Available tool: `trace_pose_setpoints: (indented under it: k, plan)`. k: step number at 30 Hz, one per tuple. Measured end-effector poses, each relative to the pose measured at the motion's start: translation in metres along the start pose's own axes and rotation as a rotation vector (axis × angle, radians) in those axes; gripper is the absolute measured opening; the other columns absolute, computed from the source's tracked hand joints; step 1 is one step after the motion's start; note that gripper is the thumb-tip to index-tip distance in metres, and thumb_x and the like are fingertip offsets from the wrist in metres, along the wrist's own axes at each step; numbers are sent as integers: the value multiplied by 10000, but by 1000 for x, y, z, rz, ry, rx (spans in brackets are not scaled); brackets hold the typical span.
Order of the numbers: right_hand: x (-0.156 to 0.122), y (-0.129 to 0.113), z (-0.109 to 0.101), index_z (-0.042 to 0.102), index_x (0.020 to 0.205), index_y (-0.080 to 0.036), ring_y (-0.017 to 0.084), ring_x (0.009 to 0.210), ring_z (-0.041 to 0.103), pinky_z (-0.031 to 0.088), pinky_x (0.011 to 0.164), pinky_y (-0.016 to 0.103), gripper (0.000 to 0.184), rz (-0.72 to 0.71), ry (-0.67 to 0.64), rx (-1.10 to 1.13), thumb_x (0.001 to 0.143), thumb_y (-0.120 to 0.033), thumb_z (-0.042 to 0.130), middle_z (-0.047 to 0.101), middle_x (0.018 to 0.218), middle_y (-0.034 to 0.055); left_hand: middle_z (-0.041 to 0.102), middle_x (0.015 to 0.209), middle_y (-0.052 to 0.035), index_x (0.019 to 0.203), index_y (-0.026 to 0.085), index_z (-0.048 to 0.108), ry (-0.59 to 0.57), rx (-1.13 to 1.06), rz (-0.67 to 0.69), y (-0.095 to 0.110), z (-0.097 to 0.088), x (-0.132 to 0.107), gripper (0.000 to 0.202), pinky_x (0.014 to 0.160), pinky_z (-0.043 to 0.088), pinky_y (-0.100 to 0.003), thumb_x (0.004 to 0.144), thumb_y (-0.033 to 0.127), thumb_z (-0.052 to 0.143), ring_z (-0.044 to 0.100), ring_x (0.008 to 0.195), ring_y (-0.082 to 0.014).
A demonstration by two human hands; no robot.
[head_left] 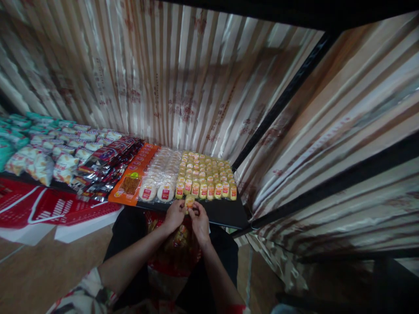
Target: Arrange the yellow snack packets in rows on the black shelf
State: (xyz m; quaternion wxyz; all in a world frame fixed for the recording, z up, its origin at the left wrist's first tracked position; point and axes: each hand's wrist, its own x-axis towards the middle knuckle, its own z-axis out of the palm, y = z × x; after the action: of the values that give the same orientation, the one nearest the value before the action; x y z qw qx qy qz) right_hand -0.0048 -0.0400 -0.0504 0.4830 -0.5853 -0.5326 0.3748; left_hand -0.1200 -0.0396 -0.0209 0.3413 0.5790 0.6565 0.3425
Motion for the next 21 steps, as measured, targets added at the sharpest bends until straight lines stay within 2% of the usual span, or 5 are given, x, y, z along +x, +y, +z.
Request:
trace_pose_setpoints:
  k: [6,13,18,21]
  plan:
    - [12,-6,8,610,1035,-152,142,662,566,486,652,279,356,-43,111,-142,733,-326,535,579,931,79,619,960,-73,987,133,636,47,18,-17,10,0,10,225,782,427,-239,791,143,526,570,850,-143]
    - [16,-9,19,604,1035,-125,163,660,578,486,666,303,348,-33,124,-179,755,-300,495,557,915,96,609,916,-73,947,131,639,38,119,-47,17,-3,16,205,782,420,-253,817,145,481,557,872,-161]
    - [18,-9,21,576,1057,-148,155,680,580,478,667,280,340,-36,137,-205,769,-306,488,567,941,90,592,981,-89,1061,130,602,69,113,-42,20,-2,18,278,815,426,-259,817,134,468,558,901,-165]
    - [19,-9,22,560,1047,-161,150,691,583,471,671,271,320,-56,151,-212,772,-306,484,583,949,79,589,1006,-82,1068,144,578,108,81,0,16,0,19,286,835,435,-273,808,118,461,557,924,-164]
